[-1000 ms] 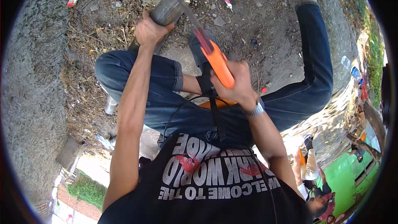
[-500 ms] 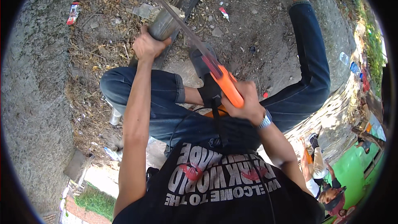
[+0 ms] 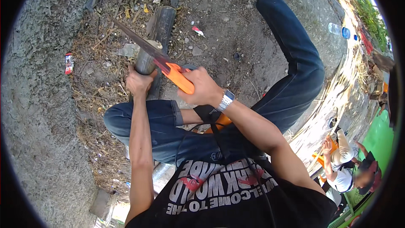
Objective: The person saws a section of bamboo with a hand saw and then uses a small axe to split and carve a piece of wood.
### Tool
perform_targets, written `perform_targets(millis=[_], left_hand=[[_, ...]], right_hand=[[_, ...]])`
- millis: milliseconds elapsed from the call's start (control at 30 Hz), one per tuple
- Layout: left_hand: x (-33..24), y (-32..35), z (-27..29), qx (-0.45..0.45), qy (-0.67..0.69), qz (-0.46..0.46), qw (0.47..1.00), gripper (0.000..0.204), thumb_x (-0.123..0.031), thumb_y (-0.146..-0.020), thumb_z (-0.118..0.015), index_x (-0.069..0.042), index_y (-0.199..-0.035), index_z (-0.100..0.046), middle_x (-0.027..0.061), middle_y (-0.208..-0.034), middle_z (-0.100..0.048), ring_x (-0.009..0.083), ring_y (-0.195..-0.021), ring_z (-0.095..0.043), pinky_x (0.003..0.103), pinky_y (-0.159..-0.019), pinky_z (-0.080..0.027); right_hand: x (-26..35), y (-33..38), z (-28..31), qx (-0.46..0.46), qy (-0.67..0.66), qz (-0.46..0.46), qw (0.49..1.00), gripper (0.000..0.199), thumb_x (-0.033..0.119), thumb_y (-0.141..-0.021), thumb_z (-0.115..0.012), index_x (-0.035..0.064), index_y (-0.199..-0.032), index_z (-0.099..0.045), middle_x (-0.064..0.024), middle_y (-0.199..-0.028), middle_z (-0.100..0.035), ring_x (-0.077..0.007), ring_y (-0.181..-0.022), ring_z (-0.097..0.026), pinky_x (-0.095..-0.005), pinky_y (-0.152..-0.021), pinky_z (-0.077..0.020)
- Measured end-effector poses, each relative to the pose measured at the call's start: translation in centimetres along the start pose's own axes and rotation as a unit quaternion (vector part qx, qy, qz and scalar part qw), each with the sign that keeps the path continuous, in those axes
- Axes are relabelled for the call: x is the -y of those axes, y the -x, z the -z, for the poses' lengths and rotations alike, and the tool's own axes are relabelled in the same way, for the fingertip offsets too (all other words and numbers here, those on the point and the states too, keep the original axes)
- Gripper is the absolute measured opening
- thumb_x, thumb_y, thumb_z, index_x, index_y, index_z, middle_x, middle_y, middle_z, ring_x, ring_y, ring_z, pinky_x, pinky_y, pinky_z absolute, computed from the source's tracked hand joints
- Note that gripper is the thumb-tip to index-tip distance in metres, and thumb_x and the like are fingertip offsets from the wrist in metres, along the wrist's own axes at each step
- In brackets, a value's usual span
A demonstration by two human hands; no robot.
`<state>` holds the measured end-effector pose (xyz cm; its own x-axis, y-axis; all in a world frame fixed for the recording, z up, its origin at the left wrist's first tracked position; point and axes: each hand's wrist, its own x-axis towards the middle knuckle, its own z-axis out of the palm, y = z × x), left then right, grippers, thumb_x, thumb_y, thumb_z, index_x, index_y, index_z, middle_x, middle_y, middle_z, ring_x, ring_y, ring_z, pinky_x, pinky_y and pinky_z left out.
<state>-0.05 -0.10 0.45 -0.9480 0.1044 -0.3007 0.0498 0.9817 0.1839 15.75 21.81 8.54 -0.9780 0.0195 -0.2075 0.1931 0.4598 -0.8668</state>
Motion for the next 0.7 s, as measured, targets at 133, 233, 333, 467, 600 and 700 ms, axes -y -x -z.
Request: perform_targets(millis=[133,233,333,467,600,700], left_hand=[[2.4,-1.3,2.1,-0.038,-0.022,0.012,0.999,0.094,-0.051,-0.057,-0.097,-0.003,-0.128,-0.06,0.0241,-0.106,-0.077,0.0437,-0.1,-0.075,0.051,-0.089,-0.059],[1.6,0.5,1.8,-0.043,-0.036,0.017,0.998,0.093,-0.055,-0.058,-0.096,-0.001,-0.125,-0.062,0.0265,-0.106,-0.077,0.0429,-0.102,-0.075,0.052,-0.089,-0.059],[-0.2,-0.5,1.1,0.025,-0.003,0.028,0.999,0.094,-0.056,-0.058,-0.096,-0.001,-0.126,-0.062,0.0277,-0.109,-0.076,0.0429,-0.106,-0.075,0.052,-0.091,-0.059],[1.7,1.3,2.0,0.013,-0.048,-0.01,0.999,0.096,-0.055,-0.058,-0.096,-0.002,-0.13,-0.062,0.0263,-0.109,-0.077,0.0426,-0.105,-0.075,0.051,-0.092,-0.059],[1.2,-2.0,2.4,-0.028,-0.01,0.076,0.997,0.101,-0.053,-0.056,-0.097,0.001,-0.133,-0.061,0.0233,-0.11,-0.078,0.0387,-0.103,-0.076,0.047,-0.093,-0.06],[3.9,-3.1,2.0,0.019,0.019,0.033,0.999,0.105,-0.052,-0.053,-0.099,0.002,-0.135,-0.062,0.0231,-0.111,-0.078,0.037,-0.102,-0.076,0.046,-0.092,-0.06]], right_hand=[[0.7,8.0,0.0,-0.129,-0.119,0.099,0.979,0.017,0.018,-0.075,-0.072,0.003,-0.081,-0.068,-0.0197,-0.073,-0.068,-0.039,-0.066,-0.069,-0.0447,-0.066,-0.0568],[1.3,6.2,1.1,-0.061,-0.1,0.062,0.991,0.017,0.019,-0.076,-0.071,0.0048,-0.077,-0.064,-0.0195,-0.074,-0.066,-0.0414,-0.064,-0.065,-0.0473,-0.063,-0.0536],[1.3,-0.8,-2.7,-0.066,0.003,0.032,0.997,0.02,0.021,-0.076,-0.075,0.0043,-0.084,-0.068,-0.0205,-0.073,-0.067,-0.0453,-0.067,-0.065,-0.0486,-0.065,-0.054],[2.2,9.2,0.5,-0.168,-0.09,0.117,0.975,0.015,0.015,-0.074,-0.071,0.0021,-0.078,-0.065,-0.0221,-0.072,-0.065,-0.0428,-0.069,-0.066,-0.0464,-0.065,-0.055],[-0.4,4.3,-1.5,-0.084,-0.054,0.076,0.992,0.02,0.018,-0.074,-0.073,0.0028,-0.072,-0.06,-0.019,-0.063,-0.059,-0.0401,-0.057,-0.062,-0.0432,-0.056,-0.051],[-1.5,7.2,1.6,-0.058,-0.081,0.038,0.994,0.022,0.021,-0.075,-0.074,0.0024,-0.075,-0.063,-0.0178,-0.065,-0.063,-0.0406,-0.06,-0.064,-0.0469,-0.059,-0.0536]])
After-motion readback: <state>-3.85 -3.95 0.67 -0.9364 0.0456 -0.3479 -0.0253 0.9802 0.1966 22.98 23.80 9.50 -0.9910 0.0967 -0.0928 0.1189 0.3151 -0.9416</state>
